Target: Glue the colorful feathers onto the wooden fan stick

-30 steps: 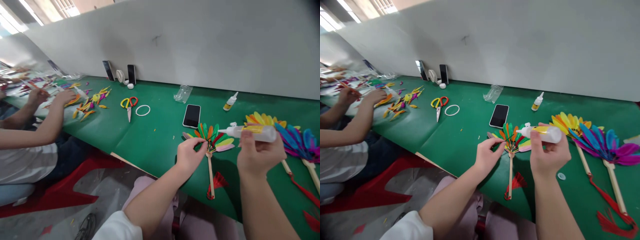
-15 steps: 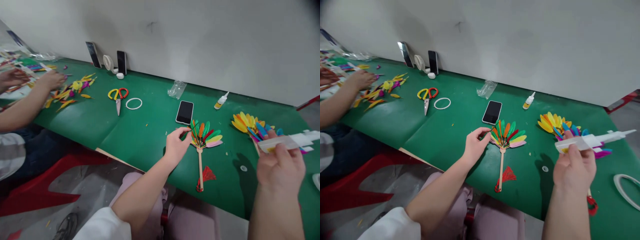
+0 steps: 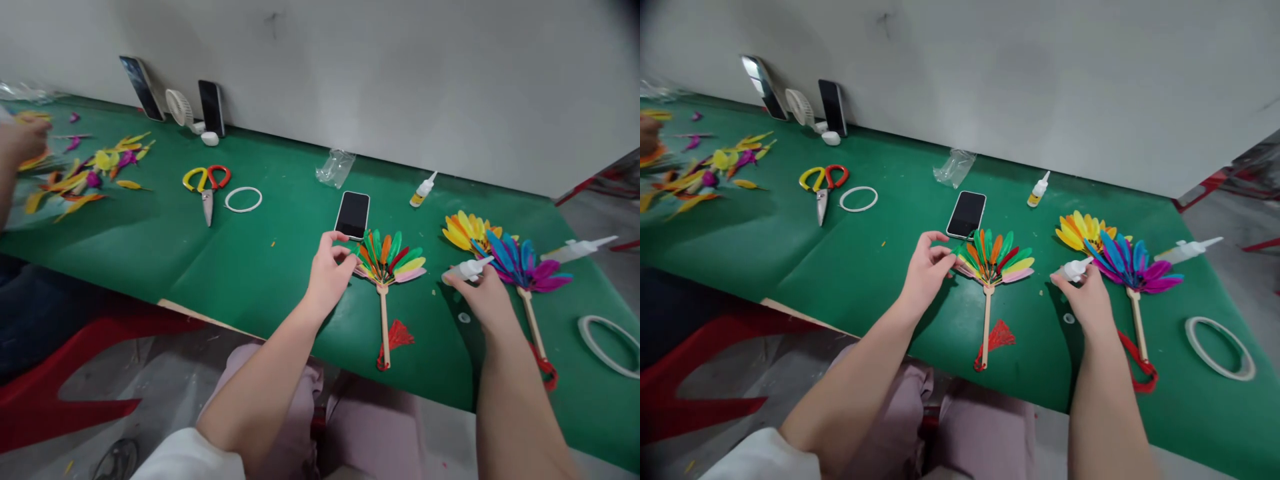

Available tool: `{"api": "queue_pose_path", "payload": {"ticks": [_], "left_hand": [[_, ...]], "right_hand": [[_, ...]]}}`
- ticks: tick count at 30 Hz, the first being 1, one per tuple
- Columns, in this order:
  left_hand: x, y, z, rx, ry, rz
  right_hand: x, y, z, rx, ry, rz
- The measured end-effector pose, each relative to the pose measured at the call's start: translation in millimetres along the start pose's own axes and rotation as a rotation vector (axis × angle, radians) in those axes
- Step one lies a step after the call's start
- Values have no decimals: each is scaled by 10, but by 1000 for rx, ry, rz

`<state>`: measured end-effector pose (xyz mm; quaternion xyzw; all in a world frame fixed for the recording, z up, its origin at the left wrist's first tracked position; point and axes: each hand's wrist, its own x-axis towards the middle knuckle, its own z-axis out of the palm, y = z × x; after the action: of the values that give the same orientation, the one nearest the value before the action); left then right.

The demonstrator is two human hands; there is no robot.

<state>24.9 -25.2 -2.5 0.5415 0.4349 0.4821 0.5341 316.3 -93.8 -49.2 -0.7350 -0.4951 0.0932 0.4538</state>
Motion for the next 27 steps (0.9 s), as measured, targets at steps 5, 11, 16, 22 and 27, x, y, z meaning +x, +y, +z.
{"api": "queue_pose_path", "payload": {"ticks": [5,11,16,22,27], "left_hand": [[40,55,-32,-133,6,-58],[31,84,-10,-183,-51,-39],[-63,57,92,-143,-209,-45],[-198,68,201,-28,-364,-14],[-181,95,186,16,-294,40]], "right_hand": [[-137,-273,-297,6,220,217],[-440,-1085,-43,-13,489,-344],[-452,-1269,526,-329,-79,-764],[-500,-1132,597,-344,-24,-859],[-377,-1095,471,-88,47,-554]]}}
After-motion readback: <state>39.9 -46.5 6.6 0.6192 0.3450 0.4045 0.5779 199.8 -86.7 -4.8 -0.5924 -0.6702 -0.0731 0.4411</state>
